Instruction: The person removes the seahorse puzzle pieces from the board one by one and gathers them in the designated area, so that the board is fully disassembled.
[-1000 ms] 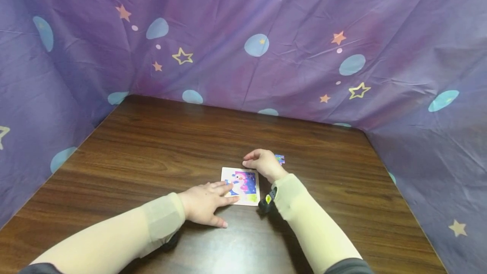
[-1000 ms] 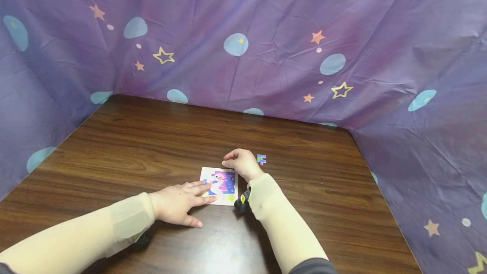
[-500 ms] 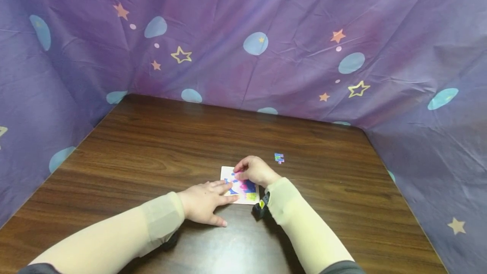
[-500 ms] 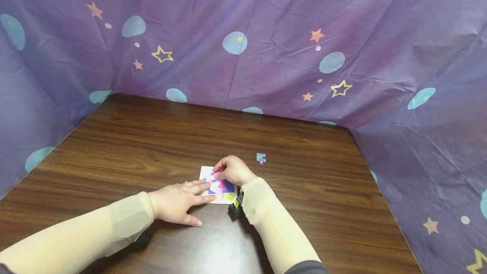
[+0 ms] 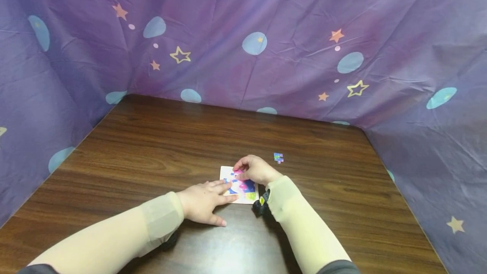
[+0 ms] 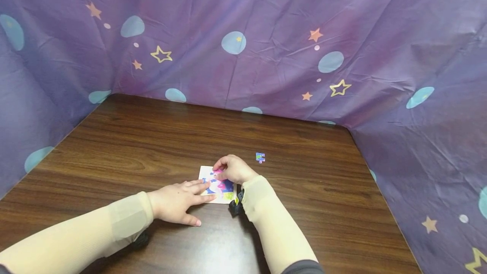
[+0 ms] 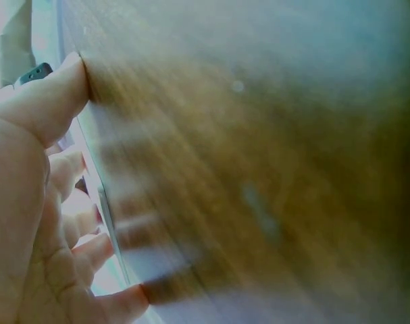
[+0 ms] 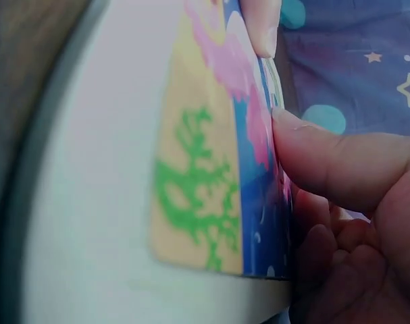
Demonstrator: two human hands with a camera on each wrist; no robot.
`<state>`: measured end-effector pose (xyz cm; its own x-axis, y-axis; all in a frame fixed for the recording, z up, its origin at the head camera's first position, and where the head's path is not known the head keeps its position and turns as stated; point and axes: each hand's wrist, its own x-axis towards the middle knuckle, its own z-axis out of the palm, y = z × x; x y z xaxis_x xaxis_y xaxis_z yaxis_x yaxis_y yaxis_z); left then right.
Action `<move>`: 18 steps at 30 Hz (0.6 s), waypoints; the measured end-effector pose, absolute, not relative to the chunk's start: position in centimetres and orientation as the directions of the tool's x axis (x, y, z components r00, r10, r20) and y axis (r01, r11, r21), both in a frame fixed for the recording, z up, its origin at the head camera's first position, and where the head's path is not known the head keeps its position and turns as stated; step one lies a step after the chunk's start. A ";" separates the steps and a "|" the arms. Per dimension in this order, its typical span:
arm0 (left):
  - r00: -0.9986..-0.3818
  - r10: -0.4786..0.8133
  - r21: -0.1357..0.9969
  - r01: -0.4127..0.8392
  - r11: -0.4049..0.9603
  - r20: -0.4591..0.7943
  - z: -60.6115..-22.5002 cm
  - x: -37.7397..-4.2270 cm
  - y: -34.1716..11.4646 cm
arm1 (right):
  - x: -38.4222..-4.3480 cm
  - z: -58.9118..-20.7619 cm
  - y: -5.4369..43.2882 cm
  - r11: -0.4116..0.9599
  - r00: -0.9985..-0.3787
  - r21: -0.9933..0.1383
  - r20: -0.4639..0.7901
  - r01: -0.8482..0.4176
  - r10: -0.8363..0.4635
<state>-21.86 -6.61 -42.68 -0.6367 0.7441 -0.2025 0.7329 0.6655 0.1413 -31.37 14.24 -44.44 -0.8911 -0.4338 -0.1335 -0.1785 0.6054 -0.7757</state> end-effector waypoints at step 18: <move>-0.633 0.750 0.144 0.738 0.659 -0.192 -42.8 -21.8 -6.6 | -31.3 -43.9 13.9 0.698 -0.845 -0.659 -0.176 -0.280 -0.506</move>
<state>-21.85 -6.64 -42.78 -0.6326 0.7503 -0.1921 0.7382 0.6591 0.1437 -31.35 13.89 -43.92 -0.8445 -0.5057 -0.1760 -0.2804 0.6976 -0.6593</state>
